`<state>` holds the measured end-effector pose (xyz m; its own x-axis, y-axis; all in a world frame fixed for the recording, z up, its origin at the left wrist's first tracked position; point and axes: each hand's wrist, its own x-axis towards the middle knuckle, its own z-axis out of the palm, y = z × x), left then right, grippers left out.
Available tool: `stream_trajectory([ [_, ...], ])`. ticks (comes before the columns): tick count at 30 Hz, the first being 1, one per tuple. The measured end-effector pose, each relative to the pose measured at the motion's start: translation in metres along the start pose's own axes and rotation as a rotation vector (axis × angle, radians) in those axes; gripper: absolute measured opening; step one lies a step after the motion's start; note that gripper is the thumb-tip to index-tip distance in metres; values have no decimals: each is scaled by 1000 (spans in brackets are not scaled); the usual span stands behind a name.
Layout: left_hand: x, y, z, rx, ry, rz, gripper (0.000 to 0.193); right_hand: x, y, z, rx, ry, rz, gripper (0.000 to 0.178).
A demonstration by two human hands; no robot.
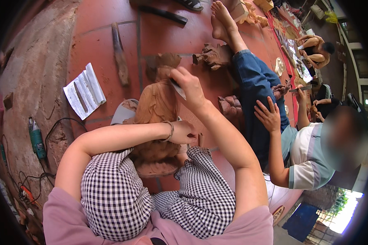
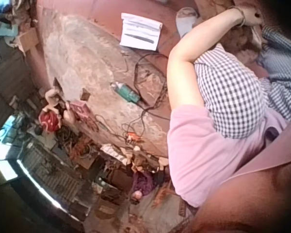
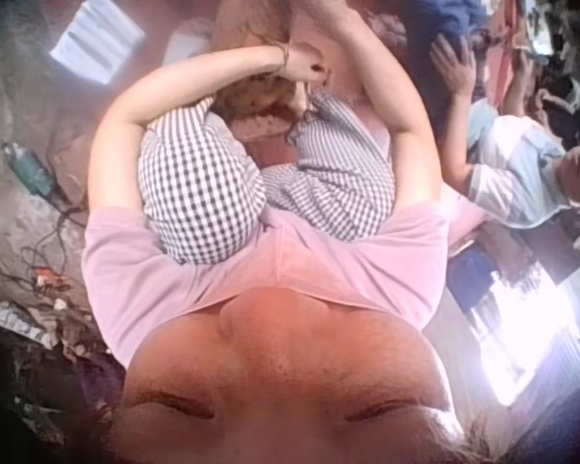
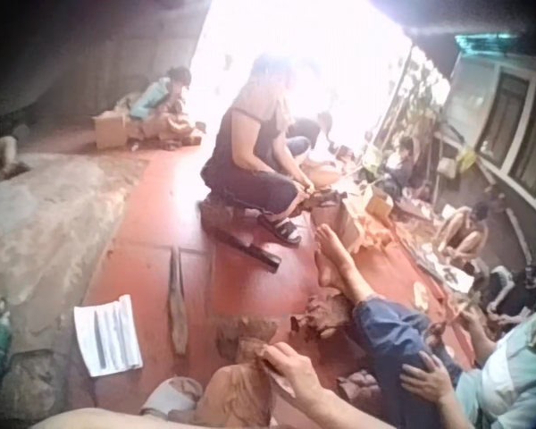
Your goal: The person sits on the floor and carves a wooden figurine using a chisel and mallet. They hold the figurine steady with one hand while striking the chisel with the other to shape the wood.
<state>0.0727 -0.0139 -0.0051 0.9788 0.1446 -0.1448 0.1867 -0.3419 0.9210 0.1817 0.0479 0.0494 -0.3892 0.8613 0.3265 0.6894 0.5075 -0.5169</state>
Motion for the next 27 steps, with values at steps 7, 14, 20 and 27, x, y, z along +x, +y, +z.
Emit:
stream_trajectory([
  [7, -3, 3, 3, 9, 15, 28, 27, -8, -10, 3, -66, -70, 28, 26],
  [14, -3, 7, -2, -80, -26, -15, 27, -12, -9, 7, -130, -8, 8, 21],
  [20, 2, -7, 8, -45, 42, 38, 27, -7, 3, 8, 44, 128, 80, 13],
  [27, 2, -5, 5, -54, 14, 43, 25, -27, 7, 17, 117, 132, 136, 10],
])
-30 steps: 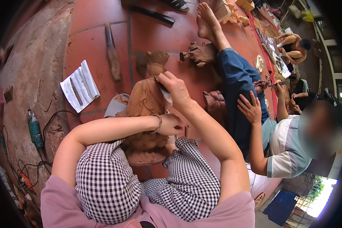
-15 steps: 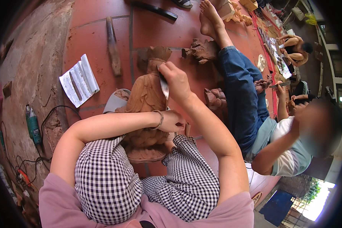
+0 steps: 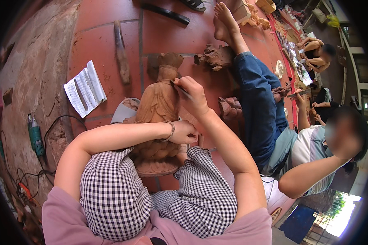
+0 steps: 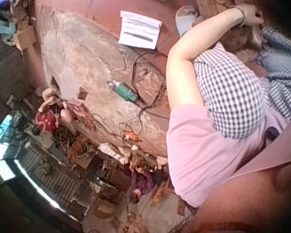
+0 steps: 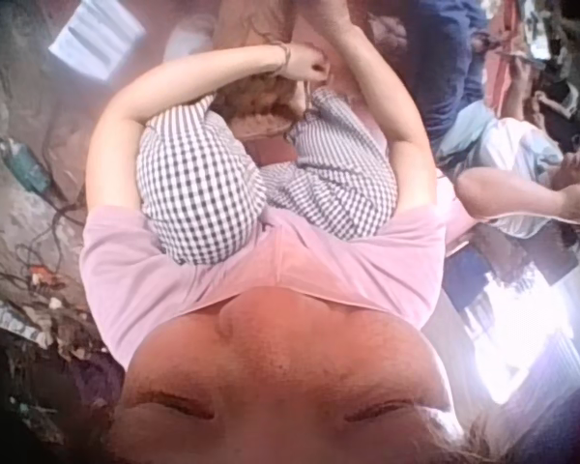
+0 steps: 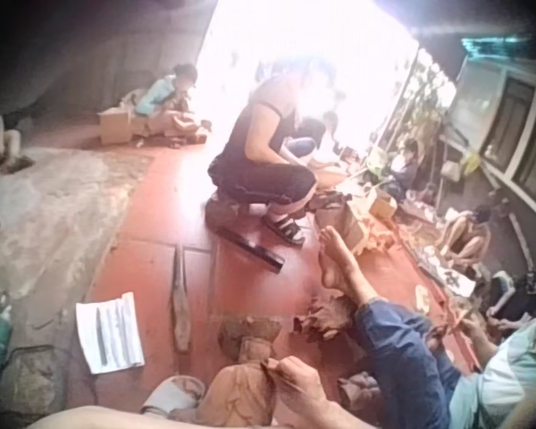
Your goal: The person sits on the floor and carves a wooden figurine using a chisel and mallet. They hold the figurine steady with one hand while striking the chisel with the other to shape the wood.
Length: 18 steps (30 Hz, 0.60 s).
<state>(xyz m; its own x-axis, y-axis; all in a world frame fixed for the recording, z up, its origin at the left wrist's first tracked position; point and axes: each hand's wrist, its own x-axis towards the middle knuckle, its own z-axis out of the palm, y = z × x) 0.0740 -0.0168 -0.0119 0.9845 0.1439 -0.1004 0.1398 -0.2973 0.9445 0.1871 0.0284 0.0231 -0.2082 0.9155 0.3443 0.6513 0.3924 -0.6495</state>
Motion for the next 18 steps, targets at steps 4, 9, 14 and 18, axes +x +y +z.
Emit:
stream_trajectory([
  [4, 3, -2, 2, -1, 27, -19, 25, 9, 8, 8, -14, 120, -34, 9],
  [9, -1, -2, 3, -36, 6, -15, 24, -9, 3, 10, 52, 95, -2, 9],
  [14, 2, -2, 2, -15, 55, -20, 25, -8, 6, 16, 141, 171, 151, 9],
  [18, 1, -4, 3, -17, 46, 14, 26, -14, 6, 14, 157, 129, 148, 9],
])
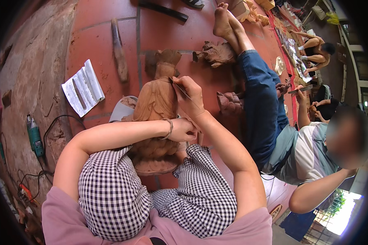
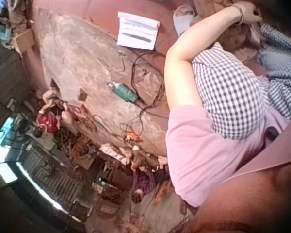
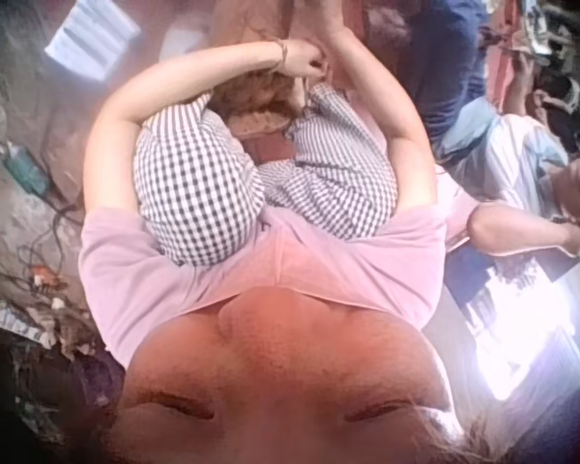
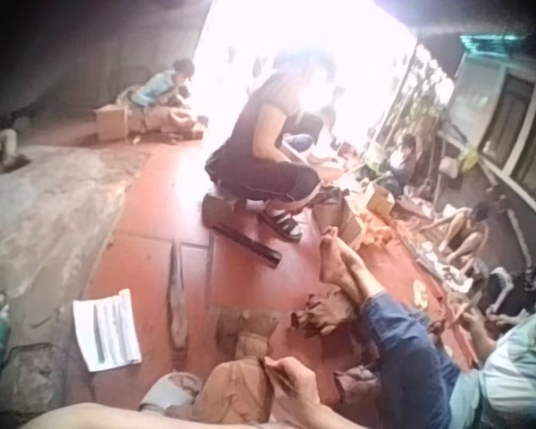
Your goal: The person sits on the floor and carves a wooden figurine using a chisel and mallet. They hold the figurine steady with one hand while striking the chisel with the other to shape the wood.
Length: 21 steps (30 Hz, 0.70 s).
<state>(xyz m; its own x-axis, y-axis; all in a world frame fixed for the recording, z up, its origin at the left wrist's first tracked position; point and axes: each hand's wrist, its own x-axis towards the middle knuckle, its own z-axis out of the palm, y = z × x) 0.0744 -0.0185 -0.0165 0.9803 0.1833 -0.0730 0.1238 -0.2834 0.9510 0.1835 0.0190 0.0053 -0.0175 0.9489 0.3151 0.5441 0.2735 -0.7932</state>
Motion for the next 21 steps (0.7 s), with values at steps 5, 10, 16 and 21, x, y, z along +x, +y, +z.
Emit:
stream_trajectory([
  [5, 2, 3, -2, -4, -23, -57, 26, 12, 0, 6, 265, 91, 240, 5],
  [10, 0, 5, -4, -3, -40, -53, 26, 0, 1, 3, 87, 26, 122, 8],
  [16, 3, 9, -5, -34, -34, -85, 27, 16, -6, 2, 134, 79, 130, 7],
  [21, 0, 3, -3, 8, -41, -37, 27, 8, -6, 2, -10, -17, 13, 7],
])
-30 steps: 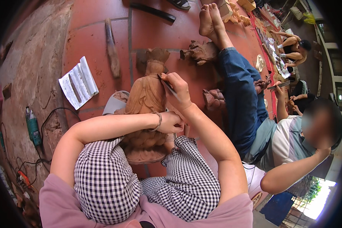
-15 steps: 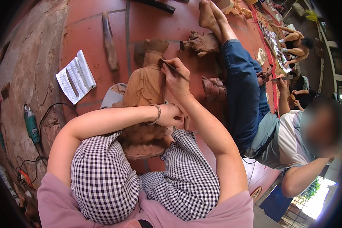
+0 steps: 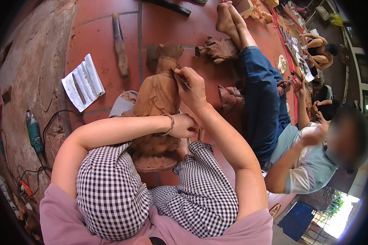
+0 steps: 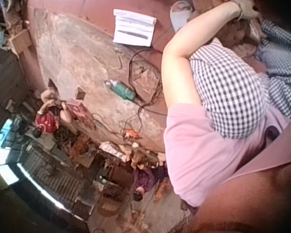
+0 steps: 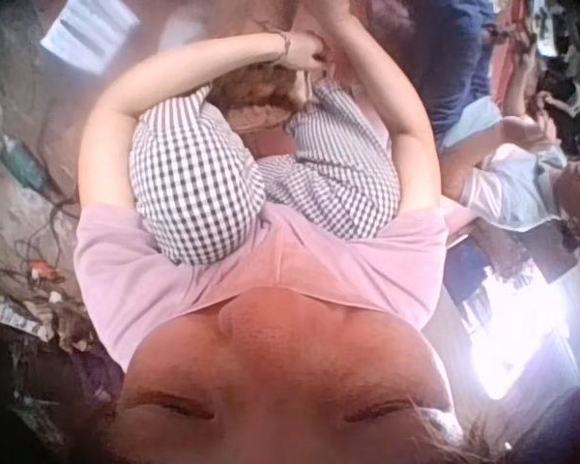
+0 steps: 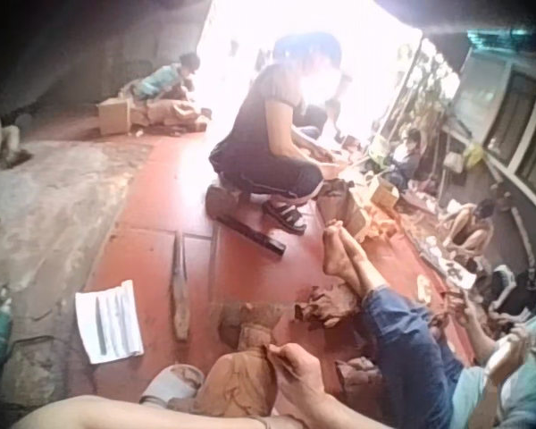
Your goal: The person sits on the floor and carves a wooden figurine using a chisel and mallet. They hold the figurine steady with one hand while striking the chisel with the other to shape the wood.
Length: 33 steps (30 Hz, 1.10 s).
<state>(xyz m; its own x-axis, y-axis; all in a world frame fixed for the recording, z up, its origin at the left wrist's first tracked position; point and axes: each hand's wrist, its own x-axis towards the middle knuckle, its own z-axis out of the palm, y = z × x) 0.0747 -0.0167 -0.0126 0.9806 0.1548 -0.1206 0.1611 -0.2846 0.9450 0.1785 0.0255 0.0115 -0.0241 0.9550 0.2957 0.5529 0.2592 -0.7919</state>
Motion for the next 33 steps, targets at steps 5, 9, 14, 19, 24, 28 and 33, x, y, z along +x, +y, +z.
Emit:
stream_trajectory([
  [5, 4, -5, 3, -31, 18, 3, 27, 8, 12, -5, -26, 17, -3, 7],
  [9, 1, -1, -1, -14, 4, -10, 27, 5, -3, -3, -205, -6, -148, 9],
  [14, 0, -5, 4, 15, 35, 6, 27, 13, -5, -9, -241, -95, -230, 12],
  [19, 0, -2, 2, -28, 29, -14, 27, 12, -10, -12, -306, -134, -282, 22],
  [24, 0, 1, 1, -7, 17, -16, 27, 21, -20, -18, -348, -203, -326, 25],
  [28, 1, 4, -2, -23, 17, -1, 27, 28, -31, -11, -552, -149, -468, 21],
  [33, -1, 2, 0, -21, 37, 29, 26, 20, -41, -17, -505, -273, -397, 17],
])
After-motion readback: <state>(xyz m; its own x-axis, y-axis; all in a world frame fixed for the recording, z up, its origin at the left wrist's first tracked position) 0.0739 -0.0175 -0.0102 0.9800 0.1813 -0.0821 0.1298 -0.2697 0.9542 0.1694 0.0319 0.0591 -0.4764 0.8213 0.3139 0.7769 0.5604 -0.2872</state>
